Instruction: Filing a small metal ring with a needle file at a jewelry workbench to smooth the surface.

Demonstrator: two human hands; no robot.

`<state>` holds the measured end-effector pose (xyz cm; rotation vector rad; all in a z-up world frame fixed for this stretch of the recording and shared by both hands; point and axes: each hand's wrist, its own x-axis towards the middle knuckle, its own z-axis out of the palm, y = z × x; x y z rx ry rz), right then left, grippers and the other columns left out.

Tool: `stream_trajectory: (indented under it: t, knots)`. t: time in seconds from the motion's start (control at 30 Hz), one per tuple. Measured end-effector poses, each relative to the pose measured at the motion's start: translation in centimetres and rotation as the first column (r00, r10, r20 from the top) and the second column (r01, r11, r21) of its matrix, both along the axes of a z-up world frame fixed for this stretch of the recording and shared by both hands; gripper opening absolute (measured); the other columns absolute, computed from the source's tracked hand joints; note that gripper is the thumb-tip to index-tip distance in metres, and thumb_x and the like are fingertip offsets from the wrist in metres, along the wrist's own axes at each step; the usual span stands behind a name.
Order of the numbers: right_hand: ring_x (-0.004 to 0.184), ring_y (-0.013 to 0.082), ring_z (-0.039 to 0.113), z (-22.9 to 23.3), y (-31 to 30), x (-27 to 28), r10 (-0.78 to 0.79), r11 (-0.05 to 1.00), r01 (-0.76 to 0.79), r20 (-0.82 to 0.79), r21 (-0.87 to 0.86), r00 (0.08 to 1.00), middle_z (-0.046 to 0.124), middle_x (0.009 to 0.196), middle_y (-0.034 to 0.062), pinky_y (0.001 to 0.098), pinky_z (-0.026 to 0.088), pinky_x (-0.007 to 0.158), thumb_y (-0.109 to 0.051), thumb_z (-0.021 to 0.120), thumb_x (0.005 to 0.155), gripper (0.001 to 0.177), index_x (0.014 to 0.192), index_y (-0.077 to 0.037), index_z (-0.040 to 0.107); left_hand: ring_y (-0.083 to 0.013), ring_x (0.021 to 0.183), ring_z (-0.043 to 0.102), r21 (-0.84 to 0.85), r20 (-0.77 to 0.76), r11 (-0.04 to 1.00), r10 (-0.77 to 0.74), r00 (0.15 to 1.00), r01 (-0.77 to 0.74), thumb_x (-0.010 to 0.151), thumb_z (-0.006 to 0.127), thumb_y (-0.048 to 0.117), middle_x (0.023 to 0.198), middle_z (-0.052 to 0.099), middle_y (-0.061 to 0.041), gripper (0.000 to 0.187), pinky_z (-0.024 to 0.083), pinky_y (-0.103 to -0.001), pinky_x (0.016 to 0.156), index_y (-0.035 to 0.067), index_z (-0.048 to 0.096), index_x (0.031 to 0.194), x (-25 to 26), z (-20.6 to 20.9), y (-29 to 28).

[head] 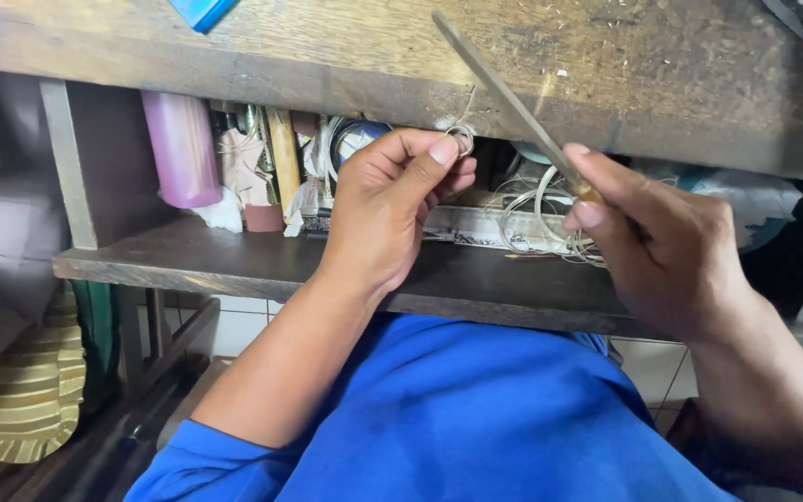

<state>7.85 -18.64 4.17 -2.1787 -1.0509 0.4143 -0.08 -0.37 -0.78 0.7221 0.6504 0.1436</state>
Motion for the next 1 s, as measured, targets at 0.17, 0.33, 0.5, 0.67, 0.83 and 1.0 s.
stream_trajectory:
  t: [0.17, 0.33, 0.5, 0.67, 0.83, 1.0]
  knots:
    - [0.056, 0.0145, 0.057, -0.4, -1.5, -0.4, 0.033, 0.999, -0.033, -0.031, 0.01, 0.999, 0.065, 0.087, 0.0124, 0.0244, 0.049, 0.053, 0.003, 0.049, 0.087, 0.027, 0.113, 0.009, 0.052, -0.021, 0.077, 0.062, 0.013, 0.011, 1.0, -0.026, 1.0, 0.026, 0.077, 0.062, 0.013, 0.083, 0.061, -0.011, 0.013, 0.054, -0.029, 0.073, 0.001, 0.059, 0.081, -0.1, -0.2, 0.0]
    - [0.083, 0.0224, 0.065, -1.4, -2.4, -0.3, 0.065, 0.997, -0.066, 0.024, 0.045, 0.998, 0.065, 0.092, 0.0167, 0.0246, 0.053, 0.064, 0.005, 0.051, 0.086, 0.029, 0.115, 0.008, 0.051, -0.0206, 0.076, 0.062, 0.05, 0.002, 0.998, -0.028, 1.0, 0.028, 0.078, 0.062, 0.014, 0.083, 0.061, -0.01, 0.013, 0.054, -0.029, 0.072, 0.002, 0.059, 0.08, -0.1, 0.0, -0.1]
    - [0.075, 0.0227, 0.067, -1.8, -2.7, 0.0, 0.111, 0.99, -0.107, -0.036, 0.096, 0.993, 0.064, 0.089, 0.0206, 0.0244, 0.052, 0.057, 0.007, 0.05, 0.087, 0.031, 0.118, 0.002, 0.048, -0.0201, 0.076, 0.062, 0.067, 0.007, 0.997, -0.031, 0.999, 0.031, 0.079, 0.061, 0.014, 0.082, 0.061, -0.009, 0.012, 0.053, -0.028, 0.071, 0.003, 0.059, 0.081, -0.1, 0.0, -0.1]
    - [0.075, 0.0199, 0.065, -2.1, -2.9, 0.2, 0.125, 0.992, -0.125, 0.027, 0.001, 0.992, 0.065, 0.084, 0.0118, 0.0263, 0.05, 0.058, 0.005, 0.051, 0.088, 0.03, 0.118, -0.001, 0.051, -0.0196, 0.074, 0.062, 0.089, 0.016, 0.995, -0.041, 0.999, 0.04, 0.08, 0.061, 0.015, 0.077, 0.062, -0.009, 0.013, 0.052, -0.027, 0.07, 0.002, 0.06, 0.083, -0.1, 0.2, -0.1]
    - [0.045, 0.0133, 0.035, -2.0, -0.2, 0.4, 0.19, 0.982, -0.183, 0.189, -0.057, 0.963, 0.039, 0.053, 0.0025, 0.0277, 0.032, 0.038, 0.013, 0.055, 0.086, 0.03, 0.115, 0.004, 0.056, -0.0178, 0.071, 0.062, 0.104, 0.026, 0.995, -0.008, 1.0, 0.005, 0.079, 0.061, 0.014, 0.072, 0.061, -0.01, 0.013, 0.054, -0.027, 0.07, 0.002, 0.058, 0.079, 0.0, 0.1, -0.3]
    - [0.065, 0.0188, 0.059, -1.8, -0.6, 0.3, 0.193, 0.981, -0.185, 0.179, -0.064, 0.965, 0.062, 0.075, 0.0069, 0.029, 0.044, 0.05, 0.008, 0.053, 0.086, 0.031, 0.117, 0.002, 0.053, -0.0185, 0.07, 0.063, 0.09, 0.022, 0.996, 0.008, 1.0, -0.01, 0.078, 0.062, 0.013, 0.071, 0.06, -0.008, 0.013, 0.055, -0.029, 0.069, 0.001, 0.058, 0.079, 0.0, -0.2, -0.2]
